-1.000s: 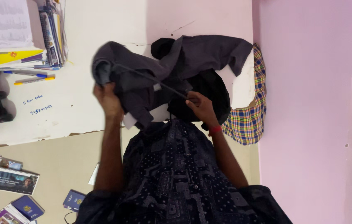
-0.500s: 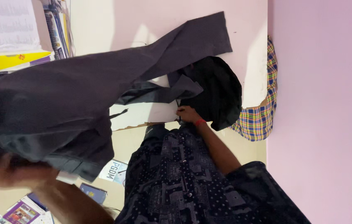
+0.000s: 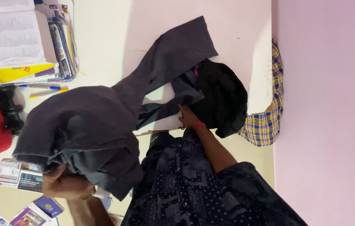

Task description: The person picks up several notebooks and documents from a suitcase, places them on a desk, and then spreads out and folds a pair of trousers on the desk surface.

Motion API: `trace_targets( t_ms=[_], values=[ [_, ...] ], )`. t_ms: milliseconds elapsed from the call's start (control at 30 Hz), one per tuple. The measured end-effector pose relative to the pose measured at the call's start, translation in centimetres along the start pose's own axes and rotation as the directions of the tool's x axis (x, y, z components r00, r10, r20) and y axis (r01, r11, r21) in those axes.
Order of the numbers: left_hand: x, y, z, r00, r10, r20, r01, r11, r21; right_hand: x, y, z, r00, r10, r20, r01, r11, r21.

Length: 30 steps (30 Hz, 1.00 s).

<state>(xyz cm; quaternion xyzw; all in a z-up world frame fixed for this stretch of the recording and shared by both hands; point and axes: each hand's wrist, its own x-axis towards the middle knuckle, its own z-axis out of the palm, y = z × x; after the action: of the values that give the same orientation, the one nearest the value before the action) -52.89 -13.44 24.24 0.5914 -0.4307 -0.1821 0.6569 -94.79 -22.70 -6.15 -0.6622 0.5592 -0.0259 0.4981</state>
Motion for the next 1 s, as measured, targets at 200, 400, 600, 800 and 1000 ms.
trace_targets(
  t_ms=[200,400,600,800,1000],
  values=[
    [-1.3,7.0,10.8,0.873,-0.388,0.296,0.487,0.735,-0.471,-0.8,3.1,-5.4,0.987,0.163,-0.016,-0.163,0.987,-0.013],
    [-3.3,7.4,18.3,0.73,-0.488,0.479,0.606,0.786,-0.121,0.4,5.5,-10.4,0.983,0.15,-0.103,-0.155,0.987,-0.043],
    [-4.1,7.8,24.5,0.528,-0.734,0.427,0.753,0.637,0.163,-2.6,2.3,-16.3,0.993,-0.003,-0.122,0.025,0.982,0.187],
    [-9.6,2.4,25.5,0.649,-0.675,0.35,0.613,0.737,0.285,-9.6,-9.4,-20.1,0.954,-0.252,-0.163,0.298,0.723,0.624],
    [-12.3,2.2,25.7,0.698,-0.593,0.401,0.518,0.805,0.288,-11.8,-16.2,-18.1,0.906,-0.422,0.01,0.304,0.667,0.68]
  ],
)
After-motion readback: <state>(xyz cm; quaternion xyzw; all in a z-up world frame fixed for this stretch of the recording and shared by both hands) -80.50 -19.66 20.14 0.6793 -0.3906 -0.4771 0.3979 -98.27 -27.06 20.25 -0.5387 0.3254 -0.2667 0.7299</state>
